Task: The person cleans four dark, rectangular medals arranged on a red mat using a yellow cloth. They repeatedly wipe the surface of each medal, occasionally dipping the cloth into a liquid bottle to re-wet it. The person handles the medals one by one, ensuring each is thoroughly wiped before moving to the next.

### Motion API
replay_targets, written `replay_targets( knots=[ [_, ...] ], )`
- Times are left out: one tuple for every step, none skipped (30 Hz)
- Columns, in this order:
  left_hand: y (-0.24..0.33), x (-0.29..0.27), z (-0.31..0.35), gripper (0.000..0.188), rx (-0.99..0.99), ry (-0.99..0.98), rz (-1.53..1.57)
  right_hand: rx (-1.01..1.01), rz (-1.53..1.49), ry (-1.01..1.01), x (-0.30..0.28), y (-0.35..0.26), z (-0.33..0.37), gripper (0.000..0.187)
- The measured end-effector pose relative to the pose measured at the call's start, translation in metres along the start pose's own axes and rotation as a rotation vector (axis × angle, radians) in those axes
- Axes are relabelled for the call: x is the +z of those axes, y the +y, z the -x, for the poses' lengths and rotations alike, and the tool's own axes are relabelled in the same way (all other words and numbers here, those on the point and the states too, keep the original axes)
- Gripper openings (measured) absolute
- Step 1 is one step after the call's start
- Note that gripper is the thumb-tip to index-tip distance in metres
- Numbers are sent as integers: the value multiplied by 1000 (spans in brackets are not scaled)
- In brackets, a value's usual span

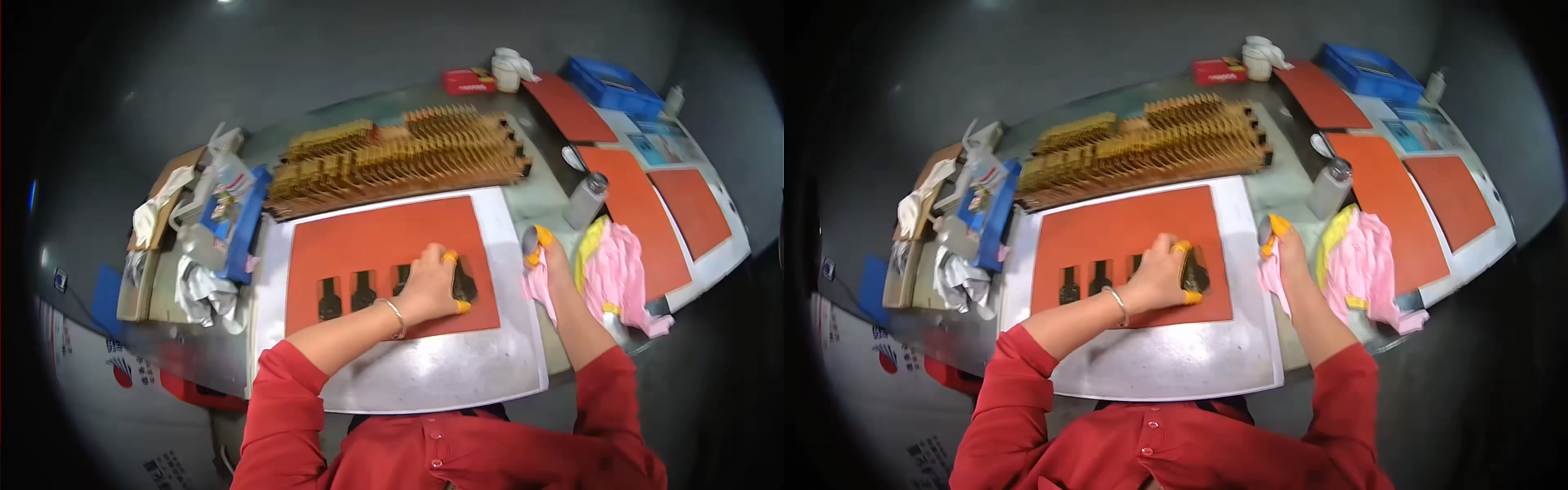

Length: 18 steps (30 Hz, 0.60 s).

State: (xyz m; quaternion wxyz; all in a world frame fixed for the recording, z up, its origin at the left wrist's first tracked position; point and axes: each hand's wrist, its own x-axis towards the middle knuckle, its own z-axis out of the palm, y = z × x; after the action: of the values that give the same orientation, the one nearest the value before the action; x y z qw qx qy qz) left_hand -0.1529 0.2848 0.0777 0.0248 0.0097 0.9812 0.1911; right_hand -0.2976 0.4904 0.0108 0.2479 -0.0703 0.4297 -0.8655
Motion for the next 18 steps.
replay_targets(
  knots=[
    [-1,-1,0,83,75,-6,-99,-17,59,25,-6,6,-6,18],
    [-2,-3,2,80,103,-14,-120,-30,113,48,1,12,-8,19],
    [-7,-8,5,77,147,42,-120,-38,165,93,7,17,-9,17],
    [-14,-8,10,75,183,92,-118,-37,216,137,25,19,-1,15],
    [-19,-10,11,72,229,142,-113,-42,272,188,35,17,6,14],
    [-17,-32,6,68,209,147,-61,-36,267,181,34,15,9,12],
    [-21,-60,-3,65,189,145,-11,-27,256,178,30,15,12,11],
    [-25,-93,-16,64,150,142,-52,-23,246,176,27,14,14,10],
    [-31,-126,-31,63,115,137,-91,-30,271,170,23,11,15,9],
    [-60,-135,-45,66,229,467,-218,-30,290,153,23,10,15,9],
    [-82,-161,-68,70,58,309,-304,-26,311,138,23,11,15,8],
    [-99,-184,-84,75,17,331,-378,-30,297,119,26,12,16,8],
    [-121,-198,-98,77,-47,337,-428,-35,280,99,29,14,16,7],
    [-138,-211,-116,79,-103,240,-433,-47,266,88,31,15,15,7],
    [-155,-216,-129,79,-121,197,-511,-20,271,79,32,16,15,6],
    [-162,-214,-146,78,-120,155,-572,-3,290,90,28,14,17,6],
    [-168,-213,-160,77,-119,113,-635,17,307,101,26,12,18,5],
    [-173,-213,-174,76,-165,3,-644,7,316,85,25,13,17,4]
  ],
)
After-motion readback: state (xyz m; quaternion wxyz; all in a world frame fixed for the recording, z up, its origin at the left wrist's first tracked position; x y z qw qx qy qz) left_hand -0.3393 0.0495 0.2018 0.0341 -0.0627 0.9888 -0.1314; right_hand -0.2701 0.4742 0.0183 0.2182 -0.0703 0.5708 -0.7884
